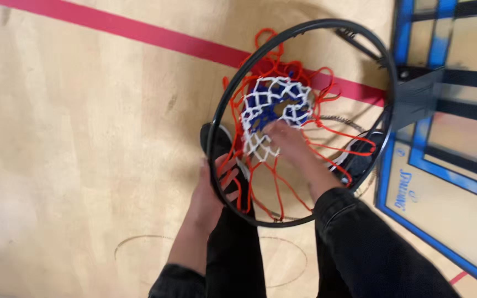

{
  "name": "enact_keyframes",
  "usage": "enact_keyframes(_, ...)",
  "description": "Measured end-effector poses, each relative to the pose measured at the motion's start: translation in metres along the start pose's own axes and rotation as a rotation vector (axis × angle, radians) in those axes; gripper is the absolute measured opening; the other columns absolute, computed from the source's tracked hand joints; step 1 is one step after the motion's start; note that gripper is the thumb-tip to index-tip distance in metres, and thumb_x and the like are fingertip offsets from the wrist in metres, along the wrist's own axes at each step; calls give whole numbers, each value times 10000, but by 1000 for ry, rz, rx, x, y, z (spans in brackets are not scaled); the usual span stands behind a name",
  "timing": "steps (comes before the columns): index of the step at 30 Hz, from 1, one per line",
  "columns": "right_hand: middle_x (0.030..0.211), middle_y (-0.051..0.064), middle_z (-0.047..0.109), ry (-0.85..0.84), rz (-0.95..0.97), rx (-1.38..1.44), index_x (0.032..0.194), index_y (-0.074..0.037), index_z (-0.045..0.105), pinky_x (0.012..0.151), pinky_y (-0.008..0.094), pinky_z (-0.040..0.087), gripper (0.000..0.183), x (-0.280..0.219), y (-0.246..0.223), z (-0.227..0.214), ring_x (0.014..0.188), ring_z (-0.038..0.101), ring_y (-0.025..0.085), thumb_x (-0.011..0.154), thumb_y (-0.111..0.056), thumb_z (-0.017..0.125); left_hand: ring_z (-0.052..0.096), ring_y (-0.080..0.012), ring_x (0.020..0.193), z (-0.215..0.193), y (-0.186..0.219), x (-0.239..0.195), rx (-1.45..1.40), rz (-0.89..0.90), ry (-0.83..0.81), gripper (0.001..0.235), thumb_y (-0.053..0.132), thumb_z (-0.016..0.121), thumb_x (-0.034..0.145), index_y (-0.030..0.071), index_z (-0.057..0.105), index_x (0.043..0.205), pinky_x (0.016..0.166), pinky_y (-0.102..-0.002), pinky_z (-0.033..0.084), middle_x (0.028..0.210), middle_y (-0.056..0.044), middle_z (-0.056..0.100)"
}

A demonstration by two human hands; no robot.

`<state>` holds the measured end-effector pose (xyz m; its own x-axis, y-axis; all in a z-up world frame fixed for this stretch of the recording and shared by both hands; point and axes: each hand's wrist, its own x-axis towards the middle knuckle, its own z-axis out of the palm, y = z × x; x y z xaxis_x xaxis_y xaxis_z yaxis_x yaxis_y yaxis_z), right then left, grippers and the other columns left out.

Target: The person ties a red and white basketball net to the rim of a basketball hoop. They loop the net through the holes in the rim and secure it with knots, working around the circumference of the hoop.

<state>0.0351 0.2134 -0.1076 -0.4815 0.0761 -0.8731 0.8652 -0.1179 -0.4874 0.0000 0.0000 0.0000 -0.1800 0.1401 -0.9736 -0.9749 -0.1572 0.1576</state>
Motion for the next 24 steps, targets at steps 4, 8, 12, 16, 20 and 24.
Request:
enact_keyframes(4, 1323, 120, 623, -318, 132, -76, 1307, -122, 669, 1134, 396, 387, 405, -13, 30, 12, 1241, 558, 291, 1013, -349, 507, 304, -389, 1562, 6, 5, 2, 3, -11, 66, 805, 673, 182, 1028, 146, 429, 1584, 1132, -757, 215, 1646, -135, 441)
enact_keyframes(8, 1522, 168, 551, -436, 372, -292, 1465, -160, 596, 1207, 466, 322, 621, -34, 37, 38, 1451, 457, 350, 1024, -539, 376, 413, -315, 1535, 4, -3, 4, 36, -43, 151, 770, 647, 139, 1037, 192, 480, 1556, 1087, -674, 381, 1599, -74, 517)
enact_keyframes(12, 1581, 92, 508, -357, 539, -215, 1525, -209, 536, 1164, 436, 351, 692, -3, 24, 56, 1467, 457, 278, 1003, -598, 301, 593, -203, 1335, 34, 26, -5, -77, -107, 319, 696, 550, 209, 1030, 156, 586, 1463, 955, -491, 472, 1444, -86, 670)
enact_keyframes(16, 1608, 31, 337, -244, 501, -254, 1548, -253, 389, 1211, 465, 301, 656, 23, 9, 35, 1489, 318, 253, 1004, -592, 250, 521, -206, 1482, 39, 30, -15, -15, -130, 341, 690, 543, 205, 1014, 175, 588, 1454, 1077, -535, 452, 1523, -69, 633)
enact_keyframes(20, 1760, -57, 93, -250, 541, -229, 1671, -251, 154, 1280, 426, 155, 841, 21, -7, 13, 1617, 109, 197, 951, -674, 252, 539, -201, 1459, 42, 29, -14, 8, -106, 345, 701, 549, 207, 998, 178, 573, 1467, 1054, -537, 465, 1544, -54, 621)
enact_keyframes(24, 1722, 6, 268, -262, 395, -282, 1541, -336, 483, 1242, 489, 241, 707, 16, 9, 2, 1571, 258, 284, 972, -633, 185, 518, -233, 1493, 37, 26, -9, 0, -121, 362, 731, 568, 203, 988, 173, 571, 1482, 1108, -585, 432, 1548, -72, 620)
